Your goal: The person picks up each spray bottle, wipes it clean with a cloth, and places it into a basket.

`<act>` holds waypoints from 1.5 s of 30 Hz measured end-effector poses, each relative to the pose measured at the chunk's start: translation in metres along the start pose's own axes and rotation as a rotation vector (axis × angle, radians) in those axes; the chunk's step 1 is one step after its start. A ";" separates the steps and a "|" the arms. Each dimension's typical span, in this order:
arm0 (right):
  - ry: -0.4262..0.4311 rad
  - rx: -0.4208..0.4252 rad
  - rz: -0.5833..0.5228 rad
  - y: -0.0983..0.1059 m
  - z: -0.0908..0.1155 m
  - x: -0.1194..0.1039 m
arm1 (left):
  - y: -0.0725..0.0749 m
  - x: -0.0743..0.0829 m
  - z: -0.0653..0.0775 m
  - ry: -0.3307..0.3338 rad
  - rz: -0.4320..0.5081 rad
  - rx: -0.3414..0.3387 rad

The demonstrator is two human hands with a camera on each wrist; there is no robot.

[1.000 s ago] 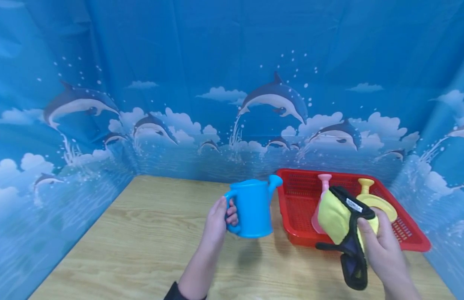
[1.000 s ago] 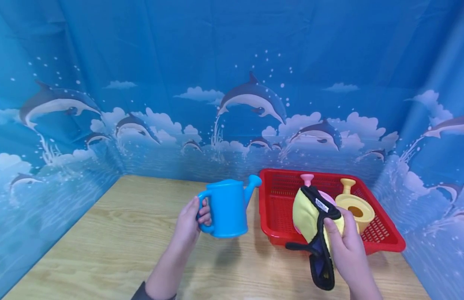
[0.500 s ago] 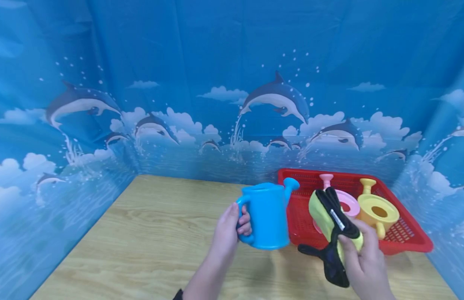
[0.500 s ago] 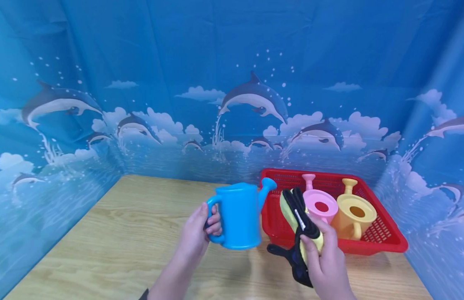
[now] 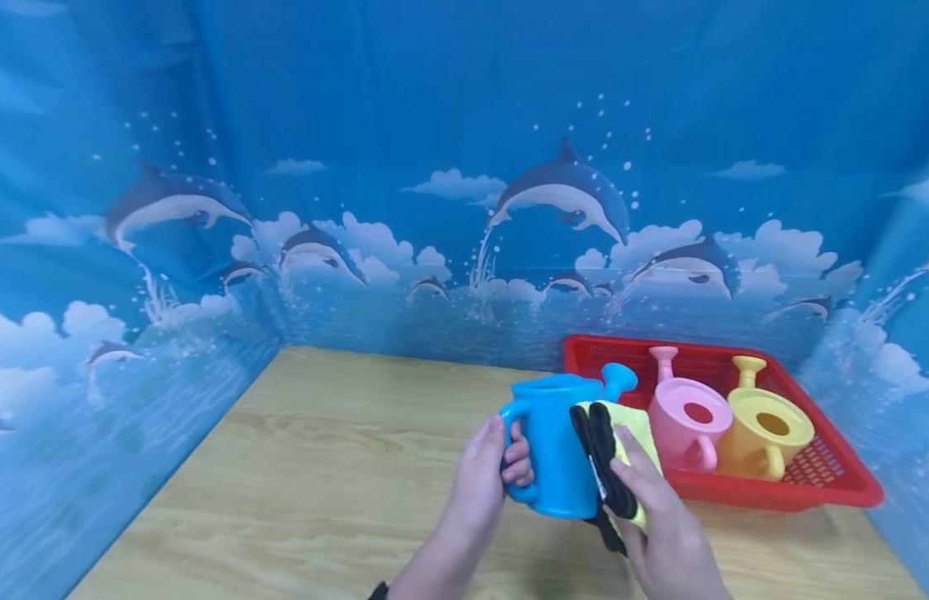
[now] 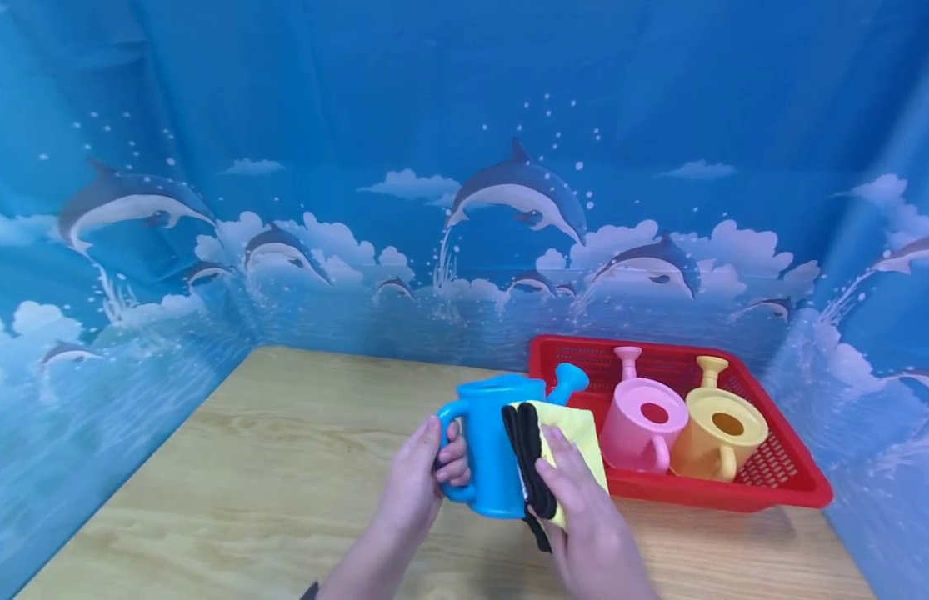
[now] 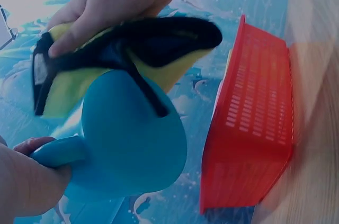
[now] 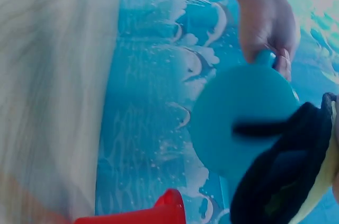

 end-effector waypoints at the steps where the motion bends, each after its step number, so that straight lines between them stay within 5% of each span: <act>1: 0.038 -0.022 -0.014 -0.002 0.000 -0.001 | -0.002 -0.001 0.001 -0.004 0.010 -0.006; 7: 0.285 -0.161 -0.131 -0.020 0.004 -0.002 | -0.007 -0.003 0.004 -0.037 0.037 0.002; 11: 0.373 -0.127 -0.084 -0.029 0.011 -0.004 | -0.008 -0.004 0.005 -0.064 0.033 0.026; 20: 0.172 -0.092 -0.013 -0.030 0.009 -0.009 | -0.012 -0.010 0.009 -0.064 -0.057 0.010; 29: 0.094 -0.047 0.028 -0.036 -0.015 -0.012 | -0.013 -0.011 0.013 -0.044 -0.091 0.050; 35: 0.152 -0.012 -0.007 -0.042 -0.030 -0.018 | -0.007 -0.006 0.012 -0.053 -0.086 0.132; 45: 0.272 -0.046 -0.055 -0.051 -0.015 -0.018 | 0.004 0.002 0.002 -0.017 -0.058 0.290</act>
Point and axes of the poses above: each hand's wrist, its own z-axis away from the middle knuckle, its own y-axis out of the back of the hand, x = y × z, the point moved 3 cm from there along -z, towards the middle knuckle, and after that the axes turned 12 degrees about x, right-handed, at the moved point
